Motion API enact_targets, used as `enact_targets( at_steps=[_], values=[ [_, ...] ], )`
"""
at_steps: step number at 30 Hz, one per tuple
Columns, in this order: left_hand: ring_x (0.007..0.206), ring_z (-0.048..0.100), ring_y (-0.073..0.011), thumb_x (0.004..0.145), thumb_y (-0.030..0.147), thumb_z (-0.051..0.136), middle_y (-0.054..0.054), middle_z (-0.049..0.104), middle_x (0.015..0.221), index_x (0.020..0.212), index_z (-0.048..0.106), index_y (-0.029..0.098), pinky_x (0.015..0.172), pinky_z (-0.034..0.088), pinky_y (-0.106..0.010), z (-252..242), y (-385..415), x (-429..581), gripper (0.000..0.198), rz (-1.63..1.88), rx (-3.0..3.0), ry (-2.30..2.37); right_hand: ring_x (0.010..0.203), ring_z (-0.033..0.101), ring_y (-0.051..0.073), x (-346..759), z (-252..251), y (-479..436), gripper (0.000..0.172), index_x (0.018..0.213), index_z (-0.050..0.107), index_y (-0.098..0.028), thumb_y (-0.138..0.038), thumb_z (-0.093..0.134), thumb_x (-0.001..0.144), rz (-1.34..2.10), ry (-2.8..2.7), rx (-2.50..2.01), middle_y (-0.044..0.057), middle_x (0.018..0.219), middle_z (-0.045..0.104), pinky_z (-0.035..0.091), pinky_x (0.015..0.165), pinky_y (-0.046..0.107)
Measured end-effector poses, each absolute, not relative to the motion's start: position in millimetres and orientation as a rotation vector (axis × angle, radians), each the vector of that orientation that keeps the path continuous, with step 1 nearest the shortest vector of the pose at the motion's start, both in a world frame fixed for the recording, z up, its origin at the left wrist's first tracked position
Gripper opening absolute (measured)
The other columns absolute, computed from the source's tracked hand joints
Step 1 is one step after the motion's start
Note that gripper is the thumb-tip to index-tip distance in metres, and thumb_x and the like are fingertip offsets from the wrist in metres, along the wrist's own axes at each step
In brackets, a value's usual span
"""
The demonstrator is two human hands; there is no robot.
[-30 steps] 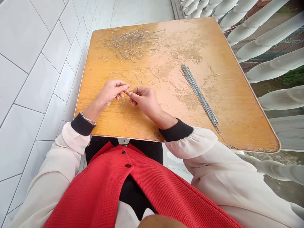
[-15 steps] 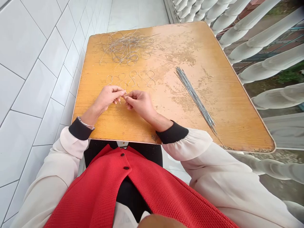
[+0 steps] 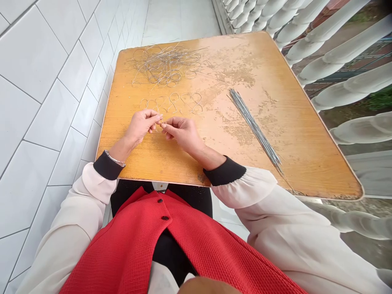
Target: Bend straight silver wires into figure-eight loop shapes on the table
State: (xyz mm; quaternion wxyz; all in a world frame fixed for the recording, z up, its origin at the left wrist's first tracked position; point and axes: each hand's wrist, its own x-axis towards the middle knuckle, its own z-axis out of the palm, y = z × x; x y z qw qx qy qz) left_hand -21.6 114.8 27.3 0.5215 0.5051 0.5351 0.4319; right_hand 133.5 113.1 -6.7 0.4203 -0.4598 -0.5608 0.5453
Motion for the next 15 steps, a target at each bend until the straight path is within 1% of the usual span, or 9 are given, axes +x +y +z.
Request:
enact_targets(
  at_steps=[3,5,9,15],
  values=[
    [0.049,0.047,-0.0007,0.092,0.009,0.063,0.005,0.060,0.061,0.068,0.060,0.014,0.048,0.034,-0.016,27.9,114.3,-21.4,0.025,1.034,1.197,1.271,0.047,0.054,0.006,133.2,-2.7,112.5,0.017,0.071,0.066,-0.015,-0.015,0.077,0.083,1.412,-1.326,-1.161,-0.003,0.059,0.064,0.045,0.049,0.019],
    [0.049,0.047,-0.0008,0.092,0.007,0.063,0.005,0.058,0.060,0.070,0.060,0.014,0.049,0.036,-0.015,28.7,113.4,-20.4,0.023,1.033,1.187,1.275,0.045,0.054,0.006,132.9,-0.1,111.5,0.019,0.067,0.064,-0.015,-0.011,0.073,0.084,1.427,-1.302,-1.161,-0.002,0.057,0.064,0.045,0.048,0.019],
    [0.049,0.046,-0.0007,0.093,0.005,0.061,0.006,0.056,0.060,0.069,0.058,0.014,0.050,0.036,-0.016,30.3,111.9,-17.1,0.026,1.061,1.173,1.300,0.045,0.054,0.007,132.8,2.5,109.9,0.024,0.064,0.061,-0.016,-0.007,0.071,0.083,1.410,-1.310,-1.163,-0.002,0.055,0.063,0.044,0.047,0.018],
    [0.049,0.045,-0.0017,0.093,0.003,0.058,0.006,0.057,0.060,0.068,0.057,0.014,0.050,0.038,-0.019,29.8,112.6,-16.5,0.028,1.057,1.152,1.286,0.045,0.056,0.008,133.2,1.1,111.5,0.023,0.064,0.062,-0.015,-0.006,0.074,0.082,1.402,-1.377,-1.196,0.000,0.057,0.065,0.045,0.048,0.021]
  ],
)
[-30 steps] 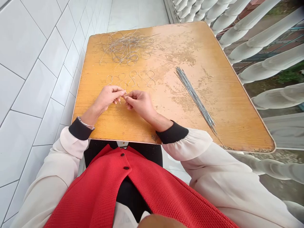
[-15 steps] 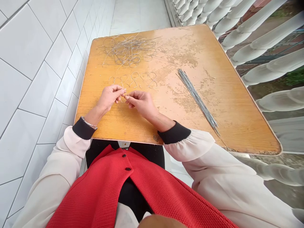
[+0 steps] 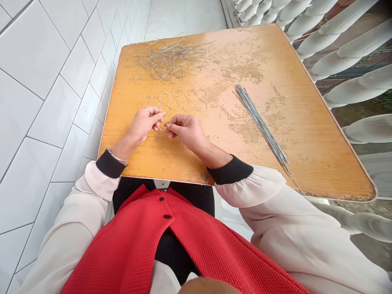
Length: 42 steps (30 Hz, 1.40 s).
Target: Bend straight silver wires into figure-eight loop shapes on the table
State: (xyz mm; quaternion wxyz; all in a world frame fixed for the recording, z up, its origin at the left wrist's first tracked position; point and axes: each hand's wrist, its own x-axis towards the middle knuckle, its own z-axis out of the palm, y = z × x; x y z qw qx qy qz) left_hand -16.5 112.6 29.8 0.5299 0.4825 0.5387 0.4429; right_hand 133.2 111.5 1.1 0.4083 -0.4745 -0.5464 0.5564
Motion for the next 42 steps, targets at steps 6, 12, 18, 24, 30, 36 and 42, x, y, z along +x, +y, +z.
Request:
enact_targets(
  at_steps=[6,12,18,24,30,36,42],
  values=[
    [0.049,0.046,-0.0010,0.092,0.006,0.062,0.006,0.058,0.061,0.070,0.057,0.015,0.051,0.038,-0.017,28,113,-17,0.025,1.064,1.157,1.270,0.042,0.054,0.007,134,1,112,0.026,0.062,0.062,-0.015,-0.003,0.069,0.084,1.362,-1.450,-1.242,-0.001,0.053,0.063,0.042,0.046,0.019],
    [0.050,0.046,-0.0015,0.092,0.006,0.062,0.006,0.057,0.060,0.069,0.057,0.015,0.052,0.038,-0.018,29,114,-19,0.025,1.068,1.170,1.296,0.041,0.054,0.008,133,-2,109,0.022,0.065,0.062,-0.016,-0.008,0.069,0.084,1.348,-1.486,-1.270,-0.002,0.048,0.061,0.040,0.045,0.019],
    [0.050,0.047,-0.0011,0.092,0.011,0.067,0.006,0.058,0.061,0.072,0.061,0.015,0.054,0.040,-0.017,26,116,-22,0.021,1.074,1.171,1.268,0.046,0.055,0.008,129,-2,109,0.022,0.067,0.063,-0.016,-0.006,0.067,0.086,1.376,-1.377,-1.217,-0.002,0.055,0.061,0.044,0.049,0.020],
    [0.051,0.049,-0.0011,0.092,0.015,0.070,0.005,0.061,0.065,0.080,0.064,0.014,0.055,0.041,-0.017,23,117,-25,0.013,1.064,1.137,1.191,0.044,0.051,0.006,129,-4,111,0.017,0.073,0.067,-0.016,-0.006,0.070,0.085,1.349,-1.354,-1.148,-0.005,0.055,0.059,0.042,0.047,0.019],
    [0.055,0.054,-0.0019,0.093,0.011,0.064,0.003,0.065,0.070,0.084,0.066,0.013,0.056,0.040,-0.017,25,116,-28,0.010,1.017,1.149,1.184,0.045,0.051,0.006,131,-6,112,0.015,0.072,0.067,-0.017,-0.006,0.070,0.082,1.271,-1.384,-1.185,-0.005,0.055,0.059,0.040,0.047,0.020],
    [0.057,0.053,-0.0022,0.086,0.010,0.069,0.002,0.066,0.070,0.080,0.067,0.013,0.053,0.037,-0.016,28,113,-27,0.007,0.961,1.216,1.204,0.046,0.051,0.007,131,-9,115,0.015,0.070,0.067,-0.017,-0.008,0.070,0.082,1.200,-1.406,-1.224,-0.004,0.053,0.059,0.039,0.048,0.020],
    [0.055,0.051,-0.0016,0.087,0.009,0.067,0.003,0.063,0.065,0.077,0.067,0.012,0.053,0.036,-0.016,27,116,-28,0.010,0.988,1.197,1.260,0.050,0.055,0.007,133,-3,113,0.016,0.073,0.067,-0.016,-0.019,0.071,0.089,1.296,-1.324,-1.178,-0.001,0.063,0.064,0.044,0.051,0.020]
  ],
)
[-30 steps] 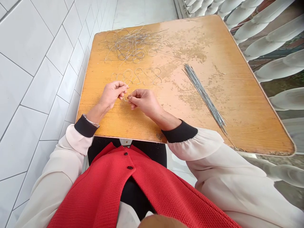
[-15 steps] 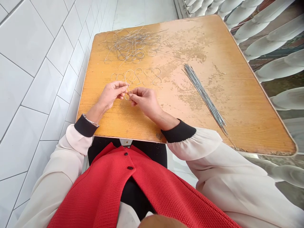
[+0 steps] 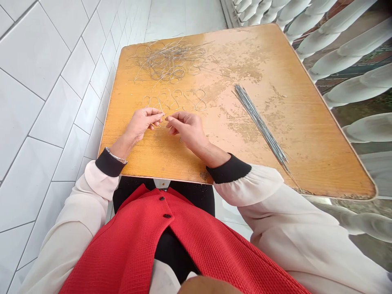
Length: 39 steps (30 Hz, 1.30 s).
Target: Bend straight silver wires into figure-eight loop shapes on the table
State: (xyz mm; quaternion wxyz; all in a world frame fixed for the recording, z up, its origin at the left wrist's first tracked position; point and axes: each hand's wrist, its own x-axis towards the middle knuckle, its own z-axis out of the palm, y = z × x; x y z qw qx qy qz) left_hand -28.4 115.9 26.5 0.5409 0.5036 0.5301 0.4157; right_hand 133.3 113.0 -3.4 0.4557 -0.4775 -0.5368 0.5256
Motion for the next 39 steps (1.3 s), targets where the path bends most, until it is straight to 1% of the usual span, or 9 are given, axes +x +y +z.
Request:
enact_targets(
  at_steps=[5,9,12,16,21,23,26,32,39],
  values=[
    [0.053,0.049,-0.0019,0.088,0.009,0.066,0.003,0.061,0.064,0.075,0.066,0.013,0.052,0.035,-0.017,28,116,-28,0.014,0.981,1.225,1.275,0.053,0.056,0.007,139,1,116,0.021,0.082,0.069,-0.017,-0.033,0.069,0.095,1.355,-1.216,-1.130,0.000,0.071,0.065,0.047,0.053,0.020],
    [0.054,0.050,-0.0021,0.087,0.007,0.066,0.002,0.062,0.066,0.075,0.067,0.013,0.052,0.035,-0.017,27,114,-26,0.013,0.934,1.309,1.275,0.059,0.058,0.007,143,3,123,0.022,0.091,0.072,-0.019,-0.039,0.080,0.087,1.345,-1.242,-1.088,-0.001,0.077,0.067,0.048,0.056,0.019],
    [0.054,0.050,-0.0028,0.085,0.004,0.065,0.003,0.060,0.063,0.075,0.068,0.012,0.051,0.034,-0.017,26,112,-23,0.013,0.868,1.373,1.275,0.056,0.054,0.007,144,2,128,0.027,0.084,0.073,-0.019,-0.042,0.085,0.082,1.371,-1.252,-1.079,-0.002,0.069,0.064,0.046,0.053,0.020],
    [0.055,0.050,-0.0033,0.086,0.006,0.065,0.003,0.059,0.062,0.075,0.068,0.012,0.051,0.033,-0.018,25,111,-23,0.013,0.821,1.442,1.258,0.049,0.049,0.006,143,0,133,0.029,0.067,0.068,-0.018,-0.035,0.088,0.079,1.401,-1.229,-1.074,-0.003,0.058,0.059,0.044,0.048,0.019],
    [0.059,0.057,-0.0041,0.089,0.014,0.065,0.000,0.067,0.070,0.080,0.064,0.013,0.051,0.034,-0.017,25,111,-26,0.008,0.750,1.403,1.178,0.051,0.052,0.006,142,4,133,0.024,0.068,0.068,-0.017,-0.026,0.083,0.084,1.385,-1.135,-1.078,-0.004,0.057,0.058,0.048,0.052,0.017],
    [0.059,0.060,-0.0047,0.085,0.010,0.066,0.000,0.071,0.071,0.086,0.062,0.014,0.051,0.035,-0.017,24,110,-26,0.005,0.693,1.363,1.152,0.051,0.053,0.006,143,6,133,0.023,0.067,0.067,-0.017,-0.023,0.081,0.085,1.383,-1.105,-1.095,-0.003,0.058,0.059,0.048,0.052,0.017],
    [0.059,0.064,-0.0057,0.081,0.004,0.063,0.000,0.073,0.071,0.090,0.060,0.014,0.052,0.036,-0.017,20,110,-25,0.014,0.665,1.331,1.130,0.053,0.055,0.006,143,7,132,0.025,0.066,0.065,-0.016,-0.021,0.079,0.086,1.384,-1.093,-1.106,-0.001,0.063,0.063,0.049,0.053,0.017],
    [0.058,0.066,-0.0064,0.078,0.002,0.061,0.001,0.073,0.067,0.086,0.060,0.015,0.053,0.038,-0.018,12,110,-23,0.016,0.738,1.364,1.161,0.051,0.056,0.007,141,6,133,0.025,0.064,0.063,-0.016,-0.017,0.078,0.085,1.356,-1.125,-1.156,0.000,0.060,0.063,0.051,0.053,0.020],
    [0.050,0.057,-0.0053,0.073,-0.007,0.055,0.005,0.064,0.055,0.080,0.060,0.015,0.052,0.038,-0.019,21,107,-19,0.023,0.758,1.369,1.298,0.053,0.057,0.007,142,5,133,0.025,0.064,0.064,-0.016,-0.016,0.076,0.085,1.376,-1.122,-1.184,0.001,0.063,0.065,0.050,0.056,0.020]
  ],
)
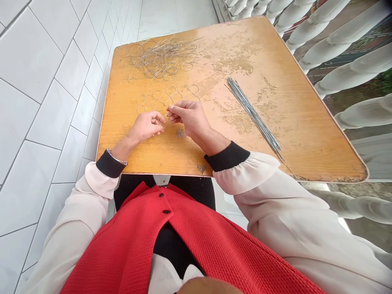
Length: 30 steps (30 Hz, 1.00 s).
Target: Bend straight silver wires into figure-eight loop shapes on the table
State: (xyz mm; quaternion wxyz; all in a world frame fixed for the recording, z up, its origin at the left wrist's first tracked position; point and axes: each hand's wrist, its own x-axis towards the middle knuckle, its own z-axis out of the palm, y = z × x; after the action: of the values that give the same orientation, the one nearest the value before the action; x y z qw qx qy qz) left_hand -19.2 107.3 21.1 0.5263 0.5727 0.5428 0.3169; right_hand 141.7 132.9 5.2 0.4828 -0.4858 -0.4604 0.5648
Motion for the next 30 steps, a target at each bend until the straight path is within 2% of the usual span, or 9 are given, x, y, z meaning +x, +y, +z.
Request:
enact_targets(
  at_steps=[7,13,20,30],
  values=[
    [0.053,0.054,-0.0040,0.079,-0.002,0.058,0.003,0.066,0.063,0.080,0.063,0.013,0.051,0.037,-0.018,22,110,-23,0.017,0.900,1.306,1.225,0.063,0.062,0.008,147,9,134,0.018,0.074,0.068,-0.018,-0.027,0.079,0.085,1.416,-1.071,-1.098,0.000,0.074,0.070,0.051,0.064,0.021],
    [0.055,0.057,-0.0047,0.080,0.001,0.060,0.003,0.066,0.063,0.081,0.063,0.014,0.052,0.040,-0.018,20,111,-23,0.013,0.942,1.241,1.213,0.063,0.063,0.009,145,10,130,0.027,0.080,0.068,-0.019,-0.042,0.083,0.082,1.447,-1.126,-1.077,0.001,0.076,0.070,0.051,0.062,0.021],
    [0.054,0.057,-0.0040,0.079,0.000,0.060,0.003,0.067,0.063,0.082,0.065,0.013,0.052,0.040,-0.017,19,112,-28,0.014,0.888,1.237,1.224,0.066,0.066,0.012,153,13,136,0.040,0.084,0.070,-0.020,-0.060,0.076,0.085,1.345,-1.118,-1.054,0.003,0.077,0.071,0.053,0.061,0.022],
    [0.050,0.053,-0.0030,0.081,-0.001,0.059,0.004,0.065,0.062,0.084,0.066,0.012,0.051,0.041,-0.017,23,113,-30,0.014,0.803,1.273,1.215,0.048,0.058,0.008,160,13,150,0.042,0.073,0.067,-0.018,-0.056,0.077,0.087,1.309,-1.188,-1.103,0.001,0.061,0.067,0.048,0.048,0.020]
  ],
)
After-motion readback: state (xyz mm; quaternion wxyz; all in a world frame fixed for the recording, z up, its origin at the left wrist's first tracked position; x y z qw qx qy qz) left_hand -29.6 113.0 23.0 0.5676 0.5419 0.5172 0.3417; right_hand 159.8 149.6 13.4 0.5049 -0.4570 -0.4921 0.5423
